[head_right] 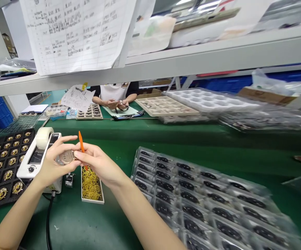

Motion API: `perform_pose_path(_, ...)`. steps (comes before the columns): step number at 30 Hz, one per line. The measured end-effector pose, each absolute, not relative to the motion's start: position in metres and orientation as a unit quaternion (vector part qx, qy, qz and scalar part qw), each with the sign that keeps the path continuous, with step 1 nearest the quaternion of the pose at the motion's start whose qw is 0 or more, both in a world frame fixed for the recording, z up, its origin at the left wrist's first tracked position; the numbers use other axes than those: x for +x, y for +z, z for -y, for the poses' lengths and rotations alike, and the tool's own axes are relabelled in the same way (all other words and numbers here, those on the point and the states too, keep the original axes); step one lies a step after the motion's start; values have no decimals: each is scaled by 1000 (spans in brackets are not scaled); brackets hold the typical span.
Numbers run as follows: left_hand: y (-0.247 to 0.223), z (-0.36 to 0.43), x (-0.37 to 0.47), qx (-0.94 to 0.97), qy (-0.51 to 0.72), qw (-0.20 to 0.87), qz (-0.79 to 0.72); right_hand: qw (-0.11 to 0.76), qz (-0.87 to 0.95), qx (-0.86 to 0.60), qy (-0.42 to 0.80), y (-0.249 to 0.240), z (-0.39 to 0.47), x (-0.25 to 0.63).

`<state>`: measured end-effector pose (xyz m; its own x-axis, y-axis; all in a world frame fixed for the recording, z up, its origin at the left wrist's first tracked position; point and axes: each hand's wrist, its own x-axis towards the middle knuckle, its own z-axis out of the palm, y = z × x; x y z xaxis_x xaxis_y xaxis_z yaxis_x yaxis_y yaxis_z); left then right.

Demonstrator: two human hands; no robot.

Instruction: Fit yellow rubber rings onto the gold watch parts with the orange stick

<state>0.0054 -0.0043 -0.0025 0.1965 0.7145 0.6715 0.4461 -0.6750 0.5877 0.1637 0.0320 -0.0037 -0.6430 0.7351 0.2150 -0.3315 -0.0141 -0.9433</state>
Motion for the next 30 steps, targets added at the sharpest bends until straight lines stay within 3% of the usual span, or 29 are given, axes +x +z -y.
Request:
perform_pose_path(7,7,11,-8,769,483,308,-285,381,578,-177,700,-4,-26,161)
perform_pose_path(13,17,21,-27,724,553,178,-373,553,565,-275,547,0,-55,188)
perform_pose_path(15,24,29,-41,707,550,102,-432,507,613,-376,475,-12,-85,199)
perform_pose_path(20,27,41,-118,563,456,-26,-689,235,678,-656,234,-63,-151,208)
perform_pose_path(24,8,32,-214,471,382,-21,-795,204,711,-651,171,-88,-160,201)
perform_pose_path(30,-24,17,-311,336,275,-17,-901,236,728,-617,186,-75,-157,195)
